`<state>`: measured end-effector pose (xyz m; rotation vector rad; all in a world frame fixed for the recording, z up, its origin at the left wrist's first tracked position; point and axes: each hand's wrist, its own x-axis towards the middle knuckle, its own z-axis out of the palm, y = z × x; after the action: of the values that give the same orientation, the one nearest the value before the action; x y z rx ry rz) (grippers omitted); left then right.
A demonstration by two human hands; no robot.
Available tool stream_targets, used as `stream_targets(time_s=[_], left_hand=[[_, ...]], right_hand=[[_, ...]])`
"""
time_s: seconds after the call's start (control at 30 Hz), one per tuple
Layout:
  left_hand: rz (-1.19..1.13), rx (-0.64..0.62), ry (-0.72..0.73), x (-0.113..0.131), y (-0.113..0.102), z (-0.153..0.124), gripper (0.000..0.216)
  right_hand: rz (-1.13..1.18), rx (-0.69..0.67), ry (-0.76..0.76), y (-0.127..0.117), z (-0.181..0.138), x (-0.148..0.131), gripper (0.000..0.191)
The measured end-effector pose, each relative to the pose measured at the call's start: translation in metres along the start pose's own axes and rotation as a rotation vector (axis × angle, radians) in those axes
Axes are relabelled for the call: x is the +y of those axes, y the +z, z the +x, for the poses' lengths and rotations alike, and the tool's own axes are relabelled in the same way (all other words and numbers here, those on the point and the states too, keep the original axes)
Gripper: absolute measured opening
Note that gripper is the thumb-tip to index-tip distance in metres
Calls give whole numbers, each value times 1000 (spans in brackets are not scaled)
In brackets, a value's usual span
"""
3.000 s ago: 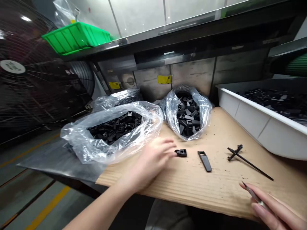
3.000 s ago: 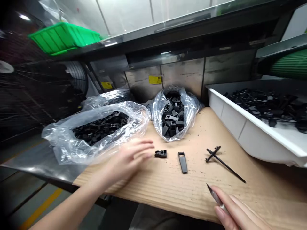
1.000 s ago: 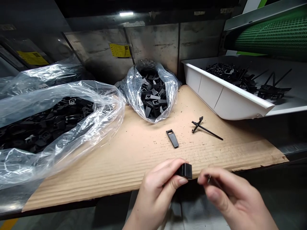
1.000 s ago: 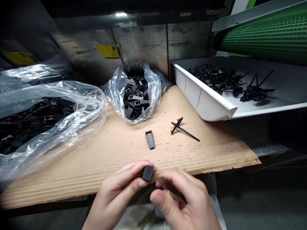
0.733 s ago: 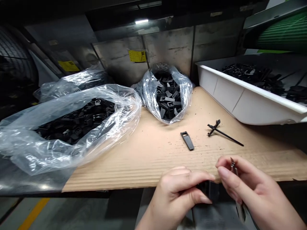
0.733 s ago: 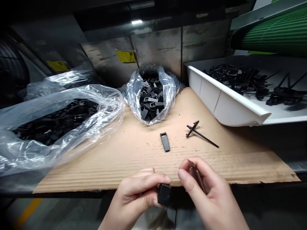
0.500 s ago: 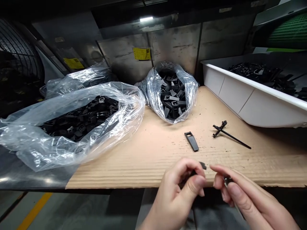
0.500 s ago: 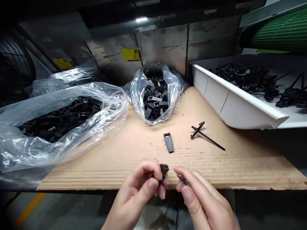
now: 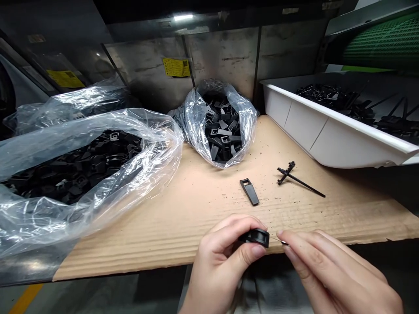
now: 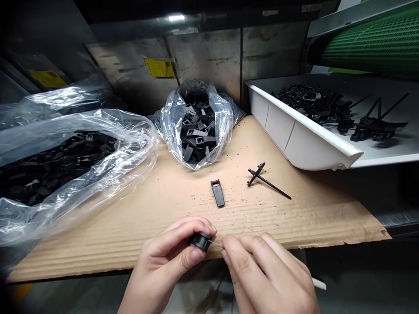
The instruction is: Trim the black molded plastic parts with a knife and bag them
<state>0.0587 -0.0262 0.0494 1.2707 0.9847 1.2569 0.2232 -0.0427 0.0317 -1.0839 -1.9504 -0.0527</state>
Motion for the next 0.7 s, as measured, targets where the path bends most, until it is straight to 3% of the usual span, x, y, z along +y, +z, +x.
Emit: stream_targets(time_s=[0.17, 0.4, 0.53, 0.7], left_hand=[[51, -25, 50, -1, -2, 0, 19], [26, -77, 128, -4, -3, -2, 22], [27, -91, 121, -4, -3, -2, 22], [33, -88, 125, -5, -4, 0, 23]], right_hand=[[34, -74, -83, -1, 0, 4, 30], [452, -192, 156, -1, 10, -1, 22], [445, -247, 152, -6, 11, 2, 19], [304, -210, 82, -11, 11, 9, 16]])
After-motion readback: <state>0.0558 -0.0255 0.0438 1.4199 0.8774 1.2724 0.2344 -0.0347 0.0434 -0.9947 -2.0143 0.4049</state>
